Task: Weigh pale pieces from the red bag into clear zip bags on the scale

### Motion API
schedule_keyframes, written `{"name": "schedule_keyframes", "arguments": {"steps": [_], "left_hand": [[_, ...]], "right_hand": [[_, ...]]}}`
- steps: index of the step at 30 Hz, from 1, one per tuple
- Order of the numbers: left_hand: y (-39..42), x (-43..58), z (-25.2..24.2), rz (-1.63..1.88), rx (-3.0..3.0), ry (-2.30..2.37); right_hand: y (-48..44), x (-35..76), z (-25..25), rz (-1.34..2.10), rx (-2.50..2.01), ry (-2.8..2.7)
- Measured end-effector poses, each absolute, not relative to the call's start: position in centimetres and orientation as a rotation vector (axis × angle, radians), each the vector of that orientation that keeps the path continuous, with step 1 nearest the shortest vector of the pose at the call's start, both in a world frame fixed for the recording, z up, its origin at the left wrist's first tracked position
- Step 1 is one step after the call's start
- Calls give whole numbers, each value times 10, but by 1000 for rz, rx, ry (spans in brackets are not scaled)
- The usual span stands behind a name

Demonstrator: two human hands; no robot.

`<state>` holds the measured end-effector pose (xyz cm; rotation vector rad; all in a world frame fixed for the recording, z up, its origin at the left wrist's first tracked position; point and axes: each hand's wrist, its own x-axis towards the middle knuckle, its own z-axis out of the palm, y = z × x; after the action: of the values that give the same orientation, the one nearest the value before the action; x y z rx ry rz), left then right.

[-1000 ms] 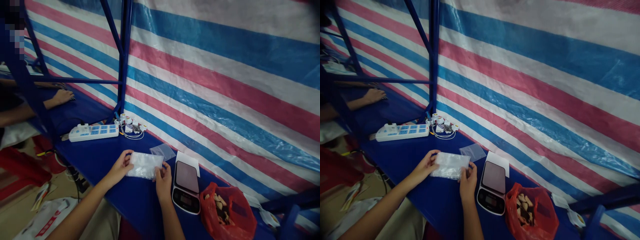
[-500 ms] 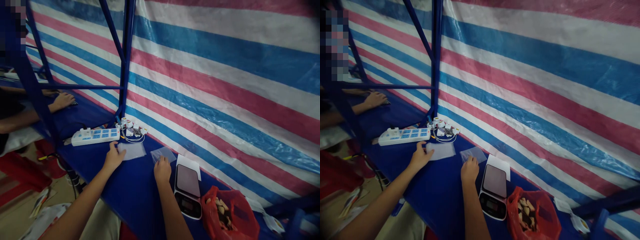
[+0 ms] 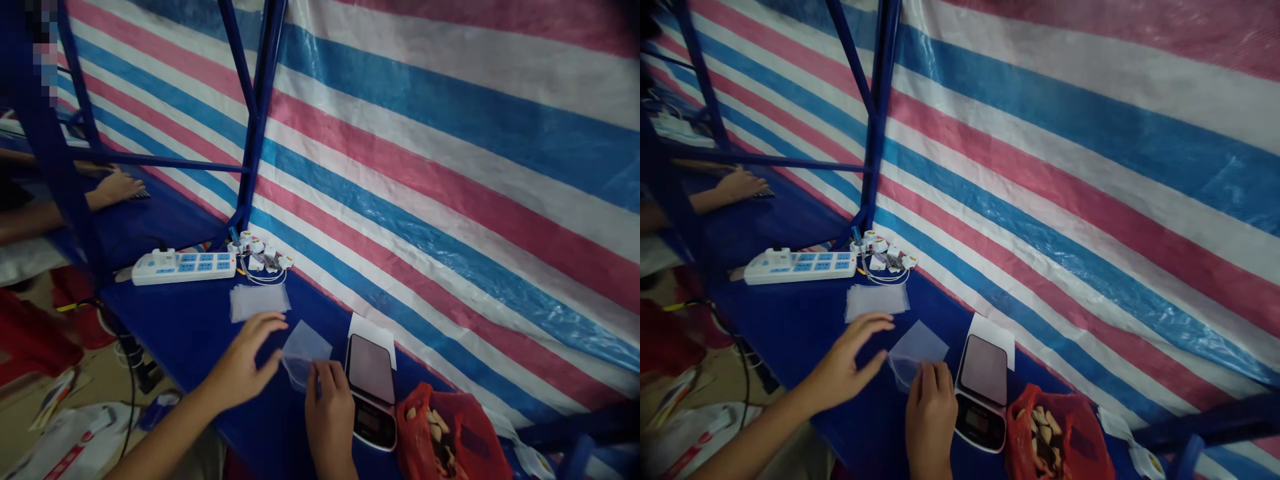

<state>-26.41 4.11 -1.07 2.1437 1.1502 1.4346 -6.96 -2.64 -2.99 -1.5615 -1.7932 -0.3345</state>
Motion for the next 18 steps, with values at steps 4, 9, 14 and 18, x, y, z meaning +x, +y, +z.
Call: {"name": "schedule_keyframes", "arguments": {"steps": [4,9,14,18], "left_hand": [[22,-224,12,1052,2489,923],[28,-210,29,1166,2415,893],[16,-209,44,1247,2291,863],[1,-201,55,1112,2168,871]], "right_hand": [[-39,-54,-15,-481,-1433,-1849],[-62,-40,8,-575,-1415,-1616],[-88,-52,3,-571,-1234,-1733],[-85,-57,5,-606,-1180,-1859]]}}
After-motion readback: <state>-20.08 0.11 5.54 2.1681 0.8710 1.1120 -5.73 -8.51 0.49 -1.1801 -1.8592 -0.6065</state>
